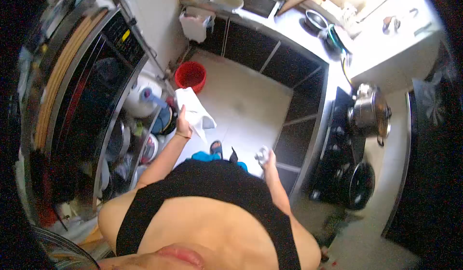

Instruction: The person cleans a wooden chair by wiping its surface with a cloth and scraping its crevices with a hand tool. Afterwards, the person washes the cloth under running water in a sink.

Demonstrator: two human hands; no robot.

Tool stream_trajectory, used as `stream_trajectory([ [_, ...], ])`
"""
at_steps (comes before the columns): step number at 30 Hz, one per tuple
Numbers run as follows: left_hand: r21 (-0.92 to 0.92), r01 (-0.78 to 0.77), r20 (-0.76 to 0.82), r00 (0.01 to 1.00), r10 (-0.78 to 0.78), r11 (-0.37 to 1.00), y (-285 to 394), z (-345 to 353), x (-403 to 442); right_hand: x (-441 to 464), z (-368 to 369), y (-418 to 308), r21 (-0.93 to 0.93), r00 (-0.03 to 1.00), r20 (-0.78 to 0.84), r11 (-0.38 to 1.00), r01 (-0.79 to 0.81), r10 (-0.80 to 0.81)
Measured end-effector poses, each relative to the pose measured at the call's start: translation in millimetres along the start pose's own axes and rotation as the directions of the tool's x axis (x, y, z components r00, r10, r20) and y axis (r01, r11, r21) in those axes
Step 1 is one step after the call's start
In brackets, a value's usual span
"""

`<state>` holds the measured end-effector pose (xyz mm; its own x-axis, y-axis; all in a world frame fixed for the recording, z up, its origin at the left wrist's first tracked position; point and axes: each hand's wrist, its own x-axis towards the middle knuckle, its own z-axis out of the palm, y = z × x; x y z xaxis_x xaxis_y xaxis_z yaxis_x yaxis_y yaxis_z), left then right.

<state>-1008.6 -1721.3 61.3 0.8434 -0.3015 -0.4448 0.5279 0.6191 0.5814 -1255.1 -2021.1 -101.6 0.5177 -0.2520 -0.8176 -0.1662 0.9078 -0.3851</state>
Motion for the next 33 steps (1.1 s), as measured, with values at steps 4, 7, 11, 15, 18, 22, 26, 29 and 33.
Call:
stream_trajectory([
  [4,0.044,0.12,0.191,0.973,-0.126,0.992,15.0,118.5,68.4,-2.2,1.8,-99.2,0.285,0.973,0.06,0.938,0.198,-0.223],
  [7,0.041,0.115,0.374,0.919,-0.122,0.993,17.4,181.2,114.2,67.6,1.9,-165.4,0.334,0.974,-0.031,0.916,0.221,-0.224],
  [11,0.093,0.02,0.285,0.958,-0.046,0.995,-0.3,185.0,196.2,138.7,130.2,-227.0,0.157,0.94,0.223,0.961,0.228,-0.259],
  [15,0.077,-0.102,-0.128,0.986,0.111,0.992,8.8,176.3,241.4,241.4,321.5,-268.7,-0.164,0.888,0.451,0.969,0.185,-0.093],
  [18,0.035,-0.198,-0.404,0.894,0.195,0.98,22.3,164.1,259.5,268.7,503.0,-282.0,-0.342,0.826,0.563,0.919,0.194,0.036],
  [22,0.018,-0.385,-0.632,0.711,0.308,0.923,30.6,129.8,268.2,311.8,695.7,-267.7,-0.444,0.712,0.684,0.866,0.23,0.161],
  [26,0.058,-0.501,-0.695,0.6,0.396,0.863,53.5,142.5,301.0,391.6,813.9,-221.7,-0.708,0.77,0.588,0.617,0.343,0.246],
  [29,0.055,-0.489,-0.692,0.609,0.386,0.87,68.7,135.5,354.7,437.0,828.8,-211.7,-0.842,0.786,0.529,0.311,0.44,0.319],
  [33,-0.058,-0.379,-0.558,0.779,0.285,0.923,110.8,171.2,448.6,452.8,794.0,-252.8,-0.867,0.785,0.496,0.259,0.425,0.372],
])
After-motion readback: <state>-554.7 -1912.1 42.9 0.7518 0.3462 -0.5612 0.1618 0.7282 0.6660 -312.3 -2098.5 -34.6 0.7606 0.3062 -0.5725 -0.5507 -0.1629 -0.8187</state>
